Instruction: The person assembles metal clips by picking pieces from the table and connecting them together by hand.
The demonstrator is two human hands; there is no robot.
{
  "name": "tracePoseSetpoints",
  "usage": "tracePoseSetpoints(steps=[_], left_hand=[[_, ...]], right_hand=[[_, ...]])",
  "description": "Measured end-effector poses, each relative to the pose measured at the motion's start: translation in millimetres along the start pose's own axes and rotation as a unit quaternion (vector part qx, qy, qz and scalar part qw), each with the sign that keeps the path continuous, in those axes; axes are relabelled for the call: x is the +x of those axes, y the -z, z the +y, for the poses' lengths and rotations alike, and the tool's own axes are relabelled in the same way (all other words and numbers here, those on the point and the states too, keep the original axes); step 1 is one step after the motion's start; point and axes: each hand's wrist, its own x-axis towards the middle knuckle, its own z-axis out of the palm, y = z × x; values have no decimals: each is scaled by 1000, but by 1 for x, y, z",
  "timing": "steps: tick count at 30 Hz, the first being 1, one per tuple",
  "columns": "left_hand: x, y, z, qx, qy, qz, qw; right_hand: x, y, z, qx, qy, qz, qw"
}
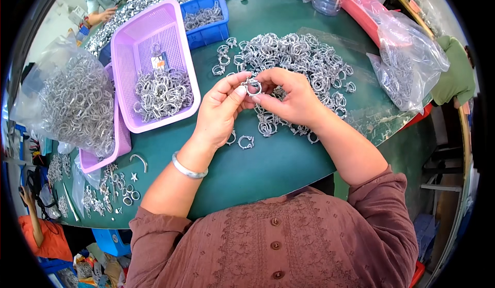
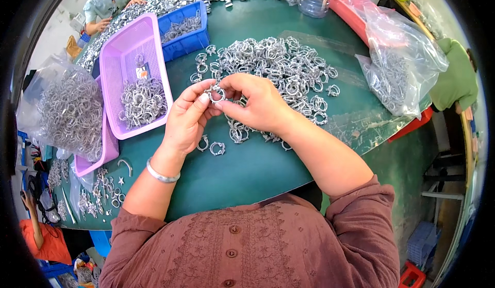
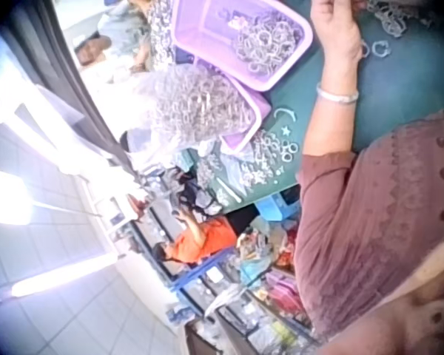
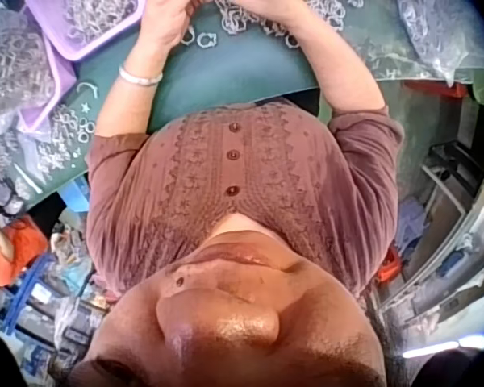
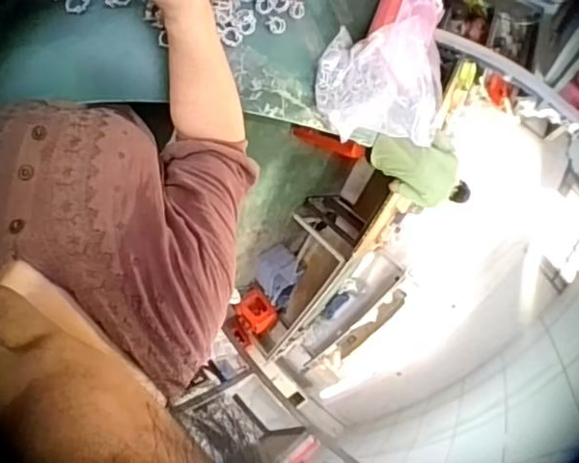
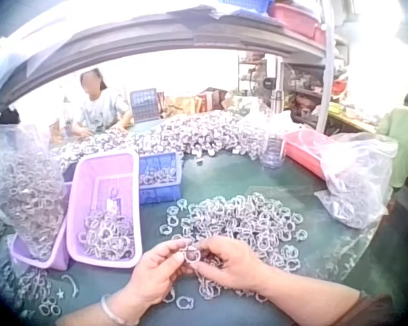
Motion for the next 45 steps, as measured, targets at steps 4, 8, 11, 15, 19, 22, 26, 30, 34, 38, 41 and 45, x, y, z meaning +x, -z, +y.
tracePoseSetpoints(steps=[4, 8, 11, 15, 19, 22, 26, 30, 34, 38, 41, 45], left_hand=[[1, 0, -1, -37, 9, -6, 999], [1, 0, 0, -49, 21, -9, 999], [1, 2, -1, -53, 19, -12, 998], [1, 2, -1, -59, 10, -10, 998], [1, 2, -1, -59, 5, -9, 998], [1, 1, -1, -57, -2, -3, 998], [1, 1, -1, -54, -6, 2, 999], [2, 1, -1, -52, -8, 5, 999], [1, 1, 0, -55, -5, 8, 998], [1, 2, -1, -47, -10, 4, 999], [1, 2, -1, -35, -22, -1, 999], [1, 0, 0, -15, -33, 2, 999]], right_hand=[[0, 0, 1, 3, 0, 3, 1000], [0, 0, 1, 5, 2, 2, 1000], [0, -1, 1, 17, 4, 6, 1000], [0, 0, 1, 17, 4, 5, 1000], [0, 1, 0, 22, -9, 15, 1000], [0, 1, 0, 26, -7, 16, 1000], [0, 0, 3, 27, -8, 12, 1000], [0, 0, 3, 22, 4, 12, 1000], [0, 0, 2, 17, 3, 12, 1000], [0, 1, 3, 13, -1, 6, 1000], [-1, 0, 4, 10, -1, 8, 1000], [-1, 1, 3, 13, -7, 7, 1000]])
